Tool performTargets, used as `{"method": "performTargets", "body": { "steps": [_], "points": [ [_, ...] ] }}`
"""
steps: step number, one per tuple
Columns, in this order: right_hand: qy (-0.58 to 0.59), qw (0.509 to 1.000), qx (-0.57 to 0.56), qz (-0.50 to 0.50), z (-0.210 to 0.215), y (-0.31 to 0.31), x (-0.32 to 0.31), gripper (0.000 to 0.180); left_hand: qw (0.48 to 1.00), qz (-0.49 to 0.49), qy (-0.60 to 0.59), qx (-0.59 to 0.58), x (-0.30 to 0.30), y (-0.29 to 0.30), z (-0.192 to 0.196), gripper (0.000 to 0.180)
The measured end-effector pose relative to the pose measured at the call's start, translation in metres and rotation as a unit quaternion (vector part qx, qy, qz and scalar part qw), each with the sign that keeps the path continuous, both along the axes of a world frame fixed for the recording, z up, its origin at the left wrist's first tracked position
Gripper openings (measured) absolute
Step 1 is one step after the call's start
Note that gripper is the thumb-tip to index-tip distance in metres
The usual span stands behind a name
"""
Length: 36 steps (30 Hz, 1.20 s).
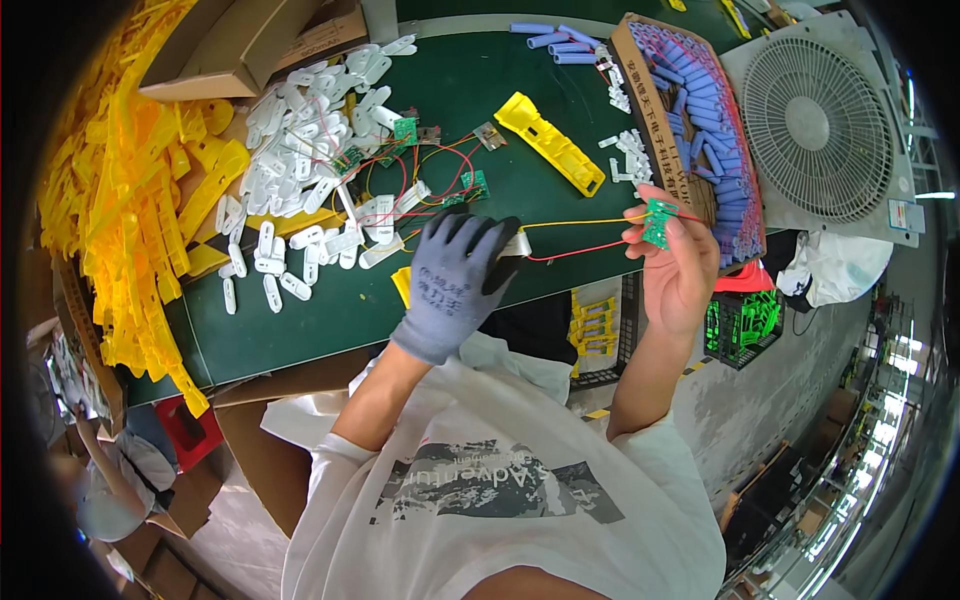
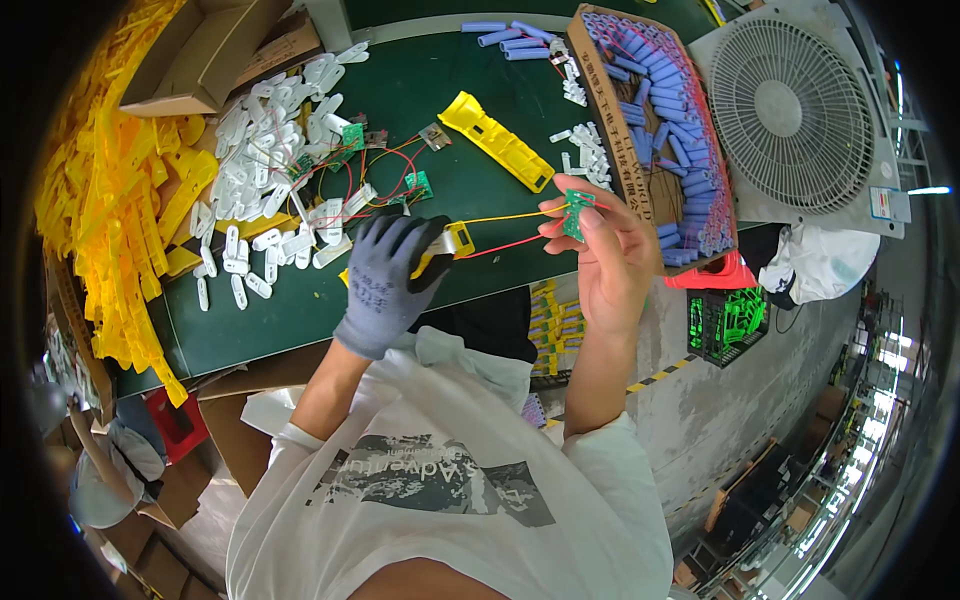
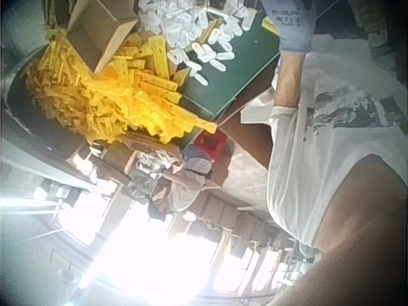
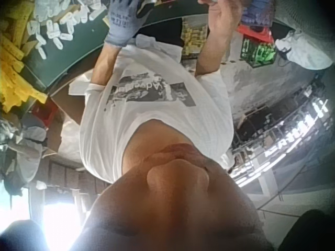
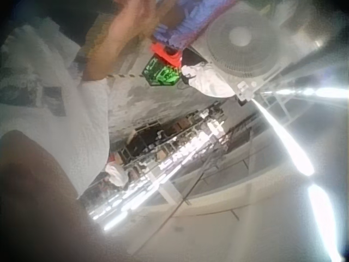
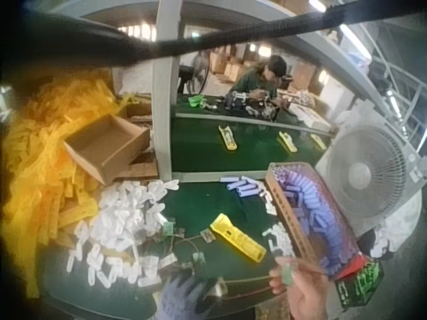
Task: The person assembles flashlights by installing circuit boards, batteries, and covers into plastic housings by hand and placing assembled units onto a conveyor belt.
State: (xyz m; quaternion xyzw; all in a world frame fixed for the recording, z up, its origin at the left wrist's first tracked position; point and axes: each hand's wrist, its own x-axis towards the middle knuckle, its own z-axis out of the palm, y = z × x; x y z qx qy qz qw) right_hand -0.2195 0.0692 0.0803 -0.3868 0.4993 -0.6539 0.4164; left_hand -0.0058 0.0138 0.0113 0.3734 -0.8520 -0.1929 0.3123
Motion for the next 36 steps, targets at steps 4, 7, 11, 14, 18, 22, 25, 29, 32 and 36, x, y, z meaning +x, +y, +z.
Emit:
{"method": "performTargets", "body": {
  "steps": [4, 7, 11, 14, 18, 22, 25, 29, 32, 36],
  "points": [
    [0.006, 0.999, 0.032, -0.006, -0.011, 0.001, -0.007, 0.033, 1.000, -0.010, 0.026, -0.002, 0.022, -0.004, 0.004, 0.048],
    [-0.044, 0.999, 0.024, 0.008, -0.016, 0.002, -0.010, 0.037, 0.991, -0.037, 0.095, 0.092, 0.035, -0.004, 0.013, 0.045],
    [-0.140, 0.989, 0.033, 0.034, -0.033, 0.003, -0.010, 0.040, 0.950, -0.031, 0.193, 0.245, 0.033, 0.005, 0.012, 0.035],
    [-0.202, 0.978, 0.044, 0.039, -0.048, 0.009, -0.015, 0.039, 0.934, -0.025, 0.222, 0.278, 0.031, 0.009, 0.013, 0.031],
    [-0.188, 0.976, 0.106, 0.037, -0.055, 0.020, -0.015, 0.037, 0.887, 0.014, 0.281, 0.366, 0.032, 0.011, 0.019, 0.023],
    [-0.240, 0.961, 0.076, 0.112, -0.077, 0.033, -0.021, 0.038, 0.890, 0.045, 0.286, 0.351, 0.032, 0.007, 0.021, 0.019],
    [-0.322, 0.942, 0.065, 0.074, -0.073, 0.031, -0.011, 0.033, 0.919, 0.038, 0.250, 0.302, 0.033, 0.005, 0.019, 0.018],
    [-0.385, 0.915, 0.090, 0.079, -0.081, 0.026, -0.005, 0.027, 0.924, 0.041, 0.256, 0.280, 0.032, 0.005, 0.013, 0.017],
    [-0.413, 0.898, 0.112, 0.103, -0.084, 0.020, 0.004, 0.032, 0.922, 0.049, 0.266, 0.278, 0.030, 0.006, 0.015, 0.018],
    [-0.457, 0.882, 0.087, 0.066, -0.086, 0.012, 0.014, 0.034, 0.895, 0.084, 0.330, 0.289, 0.025, 0.008, 0.011, 0.019]
  ]
}}
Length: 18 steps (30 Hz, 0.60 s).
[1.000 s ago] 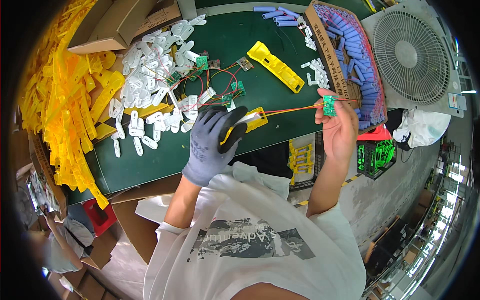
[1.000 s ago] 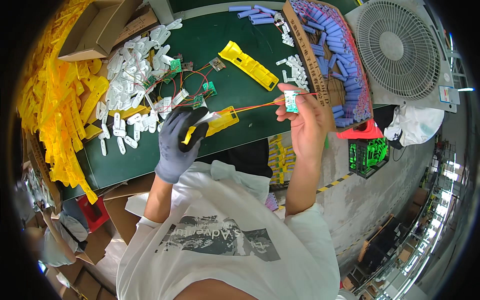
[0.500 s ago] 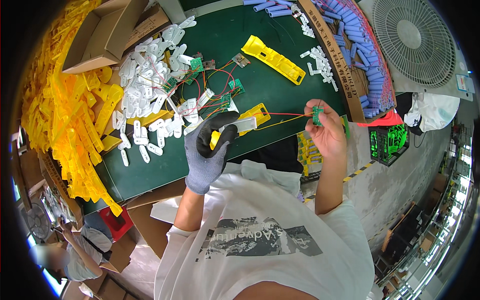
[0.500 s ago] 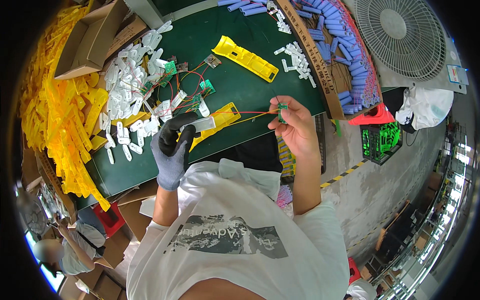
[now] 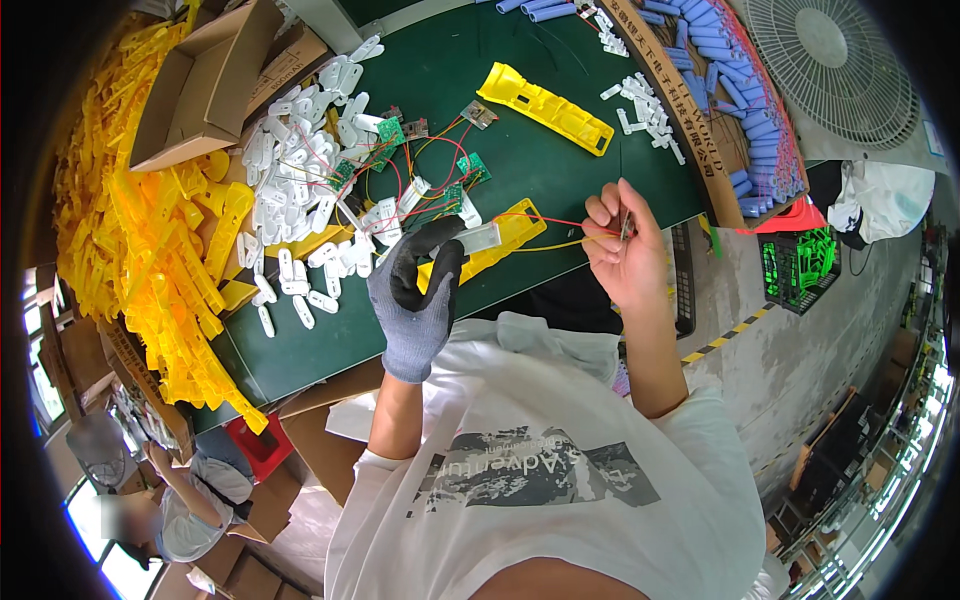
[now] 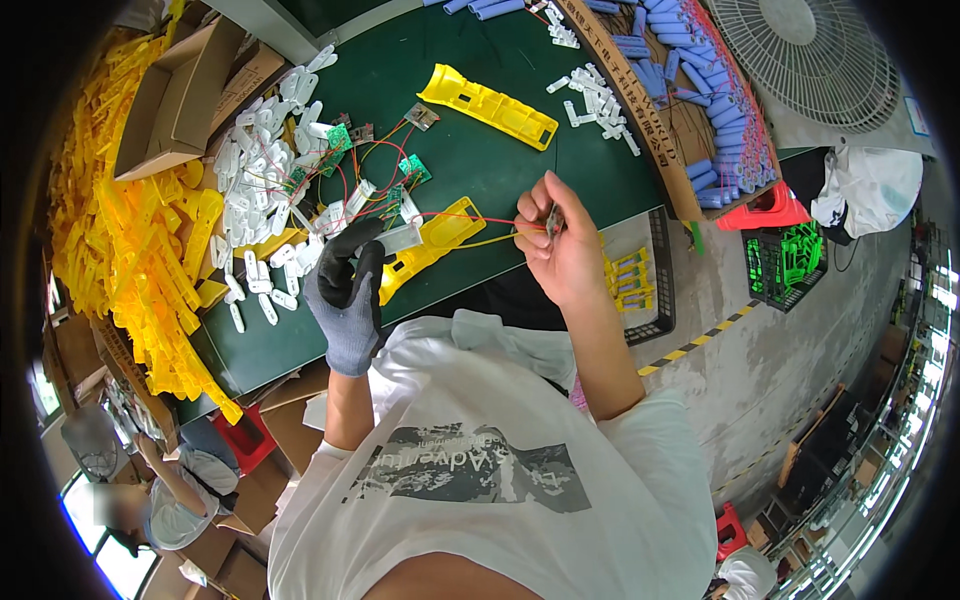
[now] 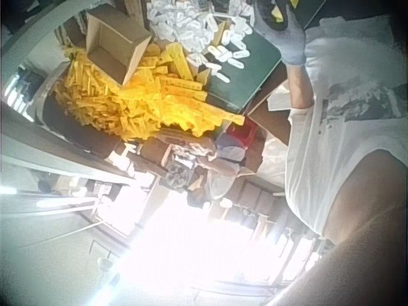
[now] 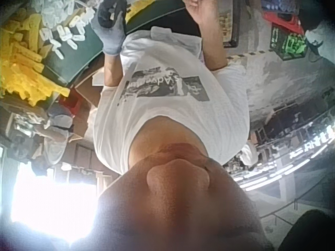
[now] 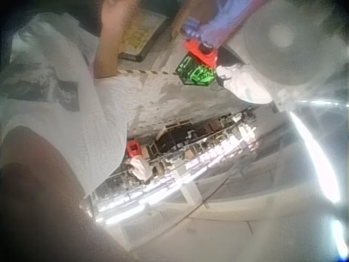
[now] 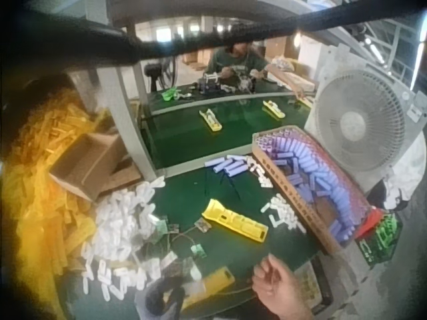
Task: The person assembles flashlights by installing circuit boards, batteries, and covers into plastic housings by hand and placing assembled units onto a conveyor belt.
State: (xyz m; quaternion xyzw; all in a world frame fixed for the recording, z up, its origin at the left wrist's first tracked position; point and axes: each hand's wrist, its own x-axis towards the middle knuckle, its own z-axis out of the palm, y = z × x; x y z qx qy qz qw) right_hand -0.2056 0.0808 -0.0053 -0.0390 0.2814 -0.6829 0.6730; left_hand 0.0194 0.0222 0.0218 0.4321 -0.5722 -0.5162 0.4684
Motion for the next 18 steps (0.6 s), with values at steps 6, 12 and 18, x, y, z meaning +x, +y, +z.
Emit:
{"method": "performTargets", "body": {
  "steps": [6, 12, 18],
  "points": [
    [0.079, 0.996, -0.017, -0.035, 0.009, 0.000, 0.009, 0.038, 0.994, -0.032, -0.098, -0.024, 0.002, 0.007, -0.004, 0.030],
    [0.484, 0.870, 0.010, 0.094, 0.023, 0.009, 0.023, 0.023, 0.984, -0.105, -0.136, -0.053, -0.014, 0.011, -0.002, 0.037],
    [0.621, 0.783, 0.012, 0.036, 0.021, 0.008, 0.020, 0.015, 0.908, -0.122, -0.292, -0.273, -0.010, 0.004, -0.002, 0.061]
  ]
}}
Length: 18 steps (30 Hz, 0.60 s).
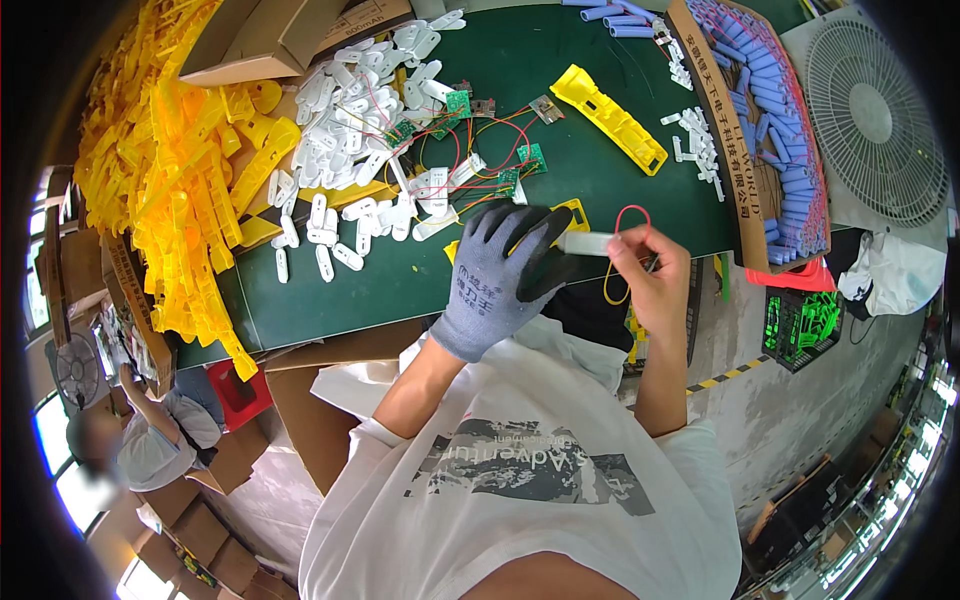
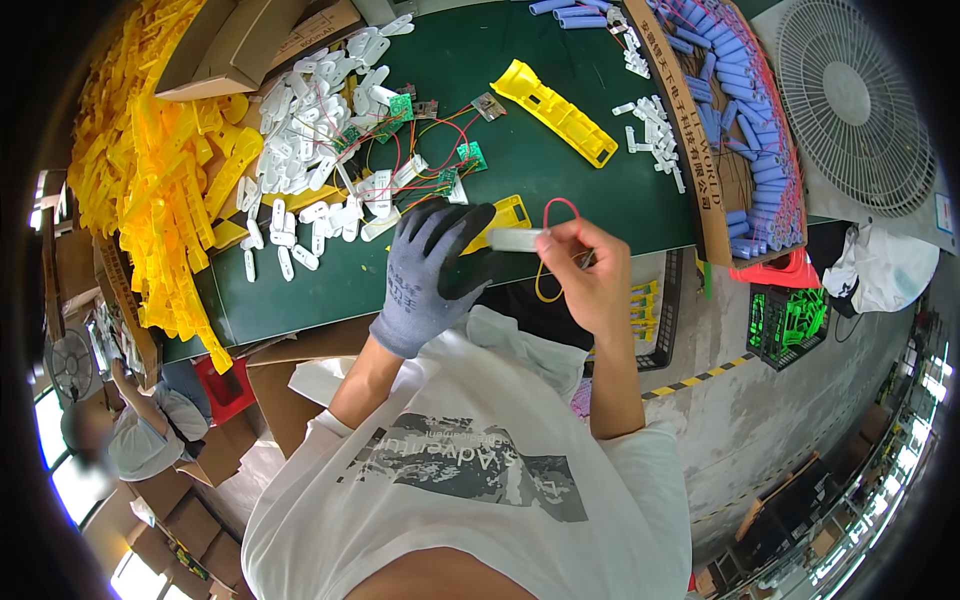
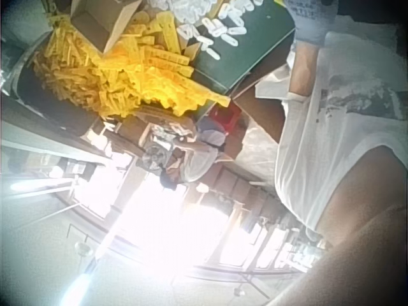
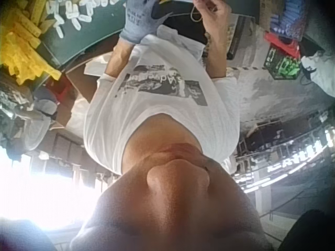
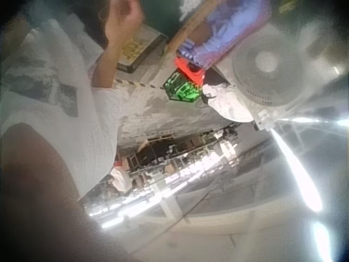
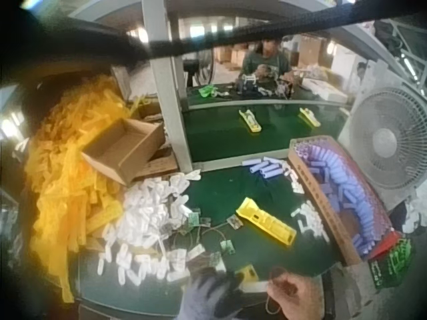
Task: The person assembles flashlights by installing circuit boards, batteries, and covers into plastic housings by hand and placing assembled units onto a conveyor belt.
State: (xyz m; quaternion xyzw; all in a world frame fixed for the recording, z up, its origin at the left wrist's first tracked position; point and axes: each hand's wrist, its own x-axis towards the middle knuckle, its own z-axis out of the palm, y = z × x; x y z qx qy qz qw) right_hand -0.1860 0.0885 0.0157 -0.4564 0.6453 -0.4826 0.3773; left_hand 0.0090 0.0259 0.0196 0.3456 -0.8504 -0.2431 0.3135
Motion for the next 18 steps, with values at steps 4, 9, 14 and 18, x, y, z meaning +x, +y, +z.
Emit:
{"method": "performTargets", "body": {
  "steps": [4, 9, 14, 18],
  "points": [
    [0.175, 0.984, 0.007, -0.023, 0.008, -0.014, -0.002, 0.019, 0.985, 0.003, -0.174, -0.021, 0.011, -0.001, -0.018, 0.068],
    [0.316, 0.947, -0.040, 0.040, 0.009, -0.026, 0.010, 0.020, 0.982, 0.026, -0.171, -0.076, 0.020, 0.010, -0.034, 0.051],
    [0.309, 0.950, -0.032, 0.042, 0.017, -0.024, 0.010, 0.021, 0.980, 0.022, -0.166, -0.109, 0.021, 0.006, -0.021, 0.046],
    [0.151, 0.988, -0.021, 0.039, 0.011, -0.030, -0.001, 0.018, 0.971, -0.004, -0.119, -0.206, 0.027, -0.007, -0.012, 0.041]
  ]
}}
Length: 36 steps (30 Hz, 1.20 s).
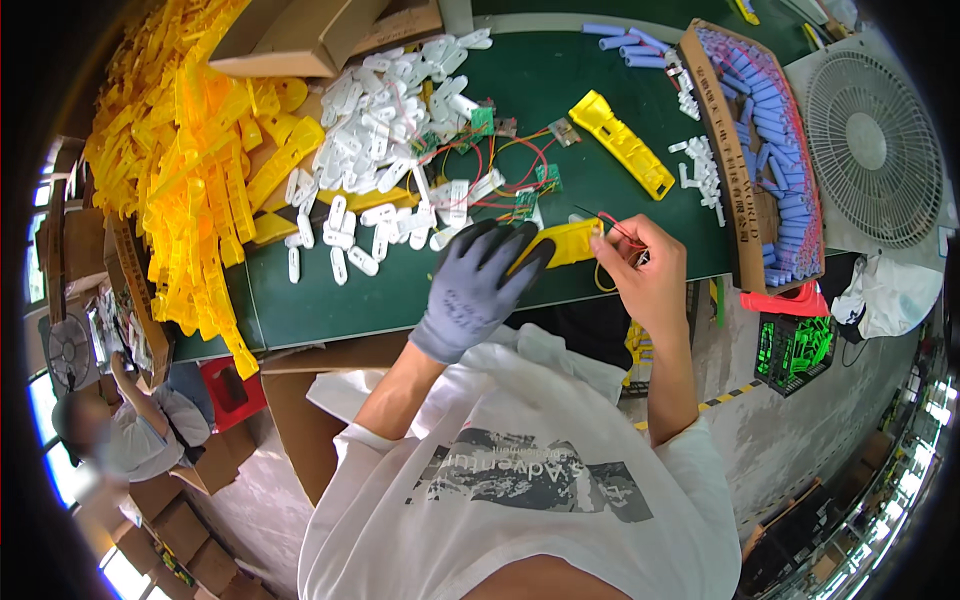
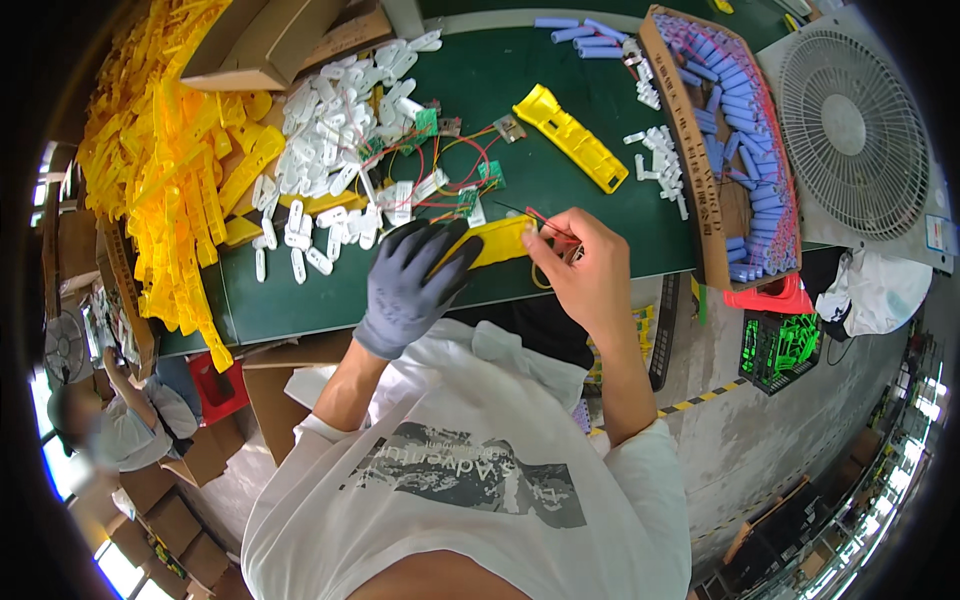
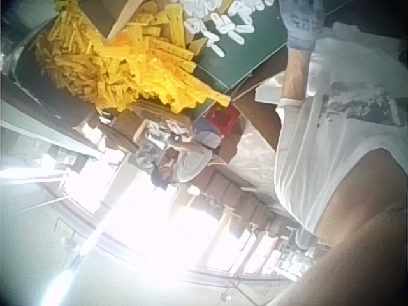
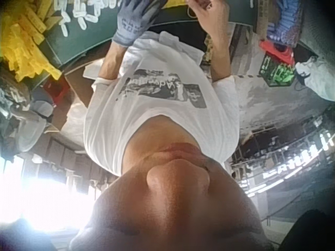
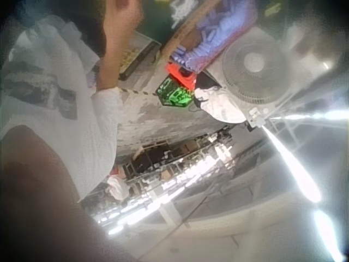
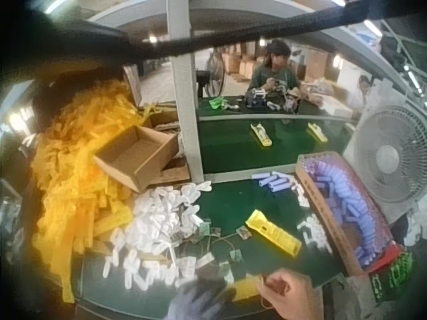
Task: The person assembles flashlights by installing circuit boards, batteries, and covers into plastic housings by hand and placing assembled units onto a conveyor belt.
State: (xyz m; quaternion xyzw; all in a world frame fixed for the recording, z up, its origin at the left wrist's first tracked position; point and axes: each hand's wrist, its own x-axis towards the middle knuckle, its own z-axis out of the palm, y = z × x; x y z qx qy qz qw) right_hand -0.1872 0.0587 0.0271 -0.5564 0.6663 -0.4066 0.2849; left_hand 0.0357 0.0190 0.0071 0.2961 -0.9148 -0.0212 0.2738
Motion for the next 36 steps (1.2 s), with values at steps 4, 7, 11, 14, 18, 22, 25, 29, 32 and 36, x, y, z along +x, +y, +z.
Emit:
{"method": "performTargets", "body": {
  "steps": [4, 7, 11, 14, 18, 22, 25, 29, 32, 36],
  "points": [
    [-0.288, 0.941, 0.135, 0.119, -0.013, -0.002, -0.003, 0.046, 0.997, -0.068, 0.035, -0.018, 0.024, -0.009, 0.015, 0.038],
    [-0.486, 0.821, 0.220, 0.202, -0.029, -0.002, -0.009, 0.052, 0.992, -0.127, 0.018, -0.011, 0.019, -0.025, 0.037, 0.042],
    [-0.583, 0.759, 0.100, 0.272, -0.033, -0.003, 0.010, 0.054, 0.975, -0.222, 0.034, -0.006, 0.020, -0.055, 0.047, 0.050],
    [-0.603, 0.756, 0.127, 0.221, -0.025, -0.001, 0.012, 0.050, 0.975, -0.204, -0.029, -0.078, 0.018, -0.071, 0.056, 0.043],
    [-0.737, 0.666, 0.025, 0.112, -0.040, -0.002, 0.034, 0.022, 0.967, -0.022, -0.070, -0.243, 0.017, -0.063, 0.054, 0.040],
    [-0.663, 0.739, -0.014, 0.119, -0.031, -0.008, 0.035, 0.010, 0.947, 0.100, 0.113, -0.283, 0.015, -0.044, 0.032, 0.092],
    [-0.691, 0.719, -0.039, 0.071, -0.031, -0.011, 0.043, 0.013, 0.950, 0.175, 0.256, -0.049, 0.017, -0.012, 0.001, 0.092],
    [-0.755, 0.653, -0.019, 0.053, -0.026, -0.013, 0.062, 0.020, 0.717, 0.201, 0.564, 0.357, 0.037, 0.015, -0.044, 0.062],
    [-0.795, 0.605, 0.013, 0.042, -0.018, -0.013, 0.082, 0.023, 0.518, -0.005, 0.688, 0.508, 0.078, 0.016, -0.117, 0.051],
    [-0.817, 0.569, 0.080, -0.040, -0.018, -0.009, 0.095, 0.028, 0.594, -0.185, 0.591, 0.513, 0.035, 0.006, -0.111, 0.050]
  ]
}}
